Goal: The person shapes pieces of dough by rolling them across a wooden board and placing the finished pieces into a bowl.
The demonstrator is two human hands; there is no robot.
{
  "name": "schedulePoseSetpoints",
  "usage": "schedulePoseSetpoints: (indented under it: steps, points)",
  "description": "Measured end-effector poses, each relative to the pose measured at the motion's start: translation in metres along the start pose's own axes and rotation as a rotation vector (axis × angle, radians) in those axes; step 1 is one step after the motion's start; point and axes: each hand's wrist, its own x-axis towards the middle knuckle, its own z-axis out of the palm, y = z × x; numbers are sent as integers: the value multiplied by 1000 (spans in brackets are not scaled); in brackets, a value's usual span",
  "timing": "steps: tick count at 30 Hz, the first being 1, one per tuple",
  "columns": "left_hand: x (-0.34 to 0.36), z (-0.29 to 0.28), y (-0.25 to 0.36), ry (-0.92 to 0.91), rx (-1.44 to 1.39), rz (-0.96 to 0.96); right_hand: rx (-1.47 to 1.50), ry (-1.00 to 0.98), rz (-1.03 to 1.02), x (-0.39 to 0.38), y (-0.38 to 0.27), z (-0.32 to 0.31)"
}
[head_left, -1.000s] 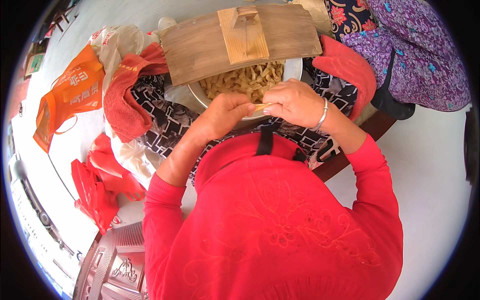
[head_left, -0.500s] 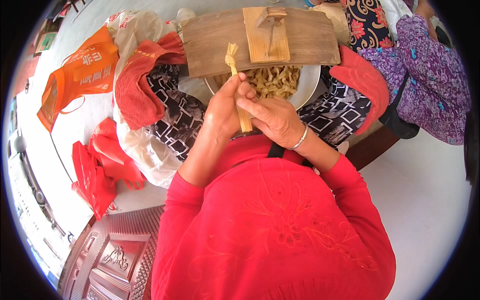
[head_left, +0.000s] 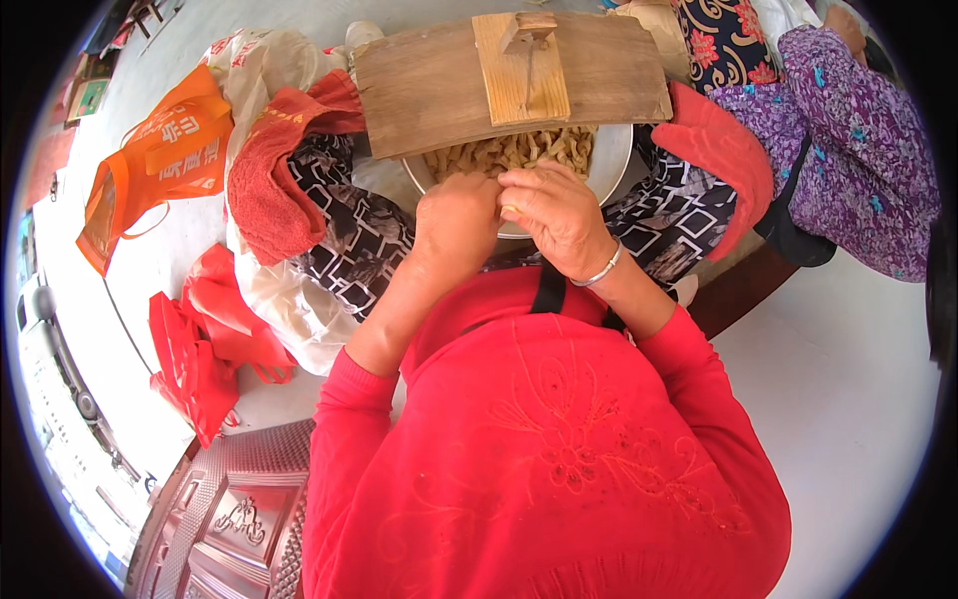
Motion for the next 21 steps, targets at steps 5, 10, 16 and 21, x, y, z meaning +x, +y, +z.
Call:
schedulePoseSetpoints:
  steps: [5, 10, 16, 21]
  points:
    - [5, 4, 17, 206, 25, -87, 645, 227, 522, -3, 1, 14]
    - [7, 10, 18, 74, -917, -367, 798, 403, 701, 0, 8, 10]
    - [13, 19, 23, 330, -553, -97, 1234, 492, 963, 6, 14, 18]
    - [14, 16, 21, 330, -419, 18, 1013, 360, 838, 6, 13, 14]
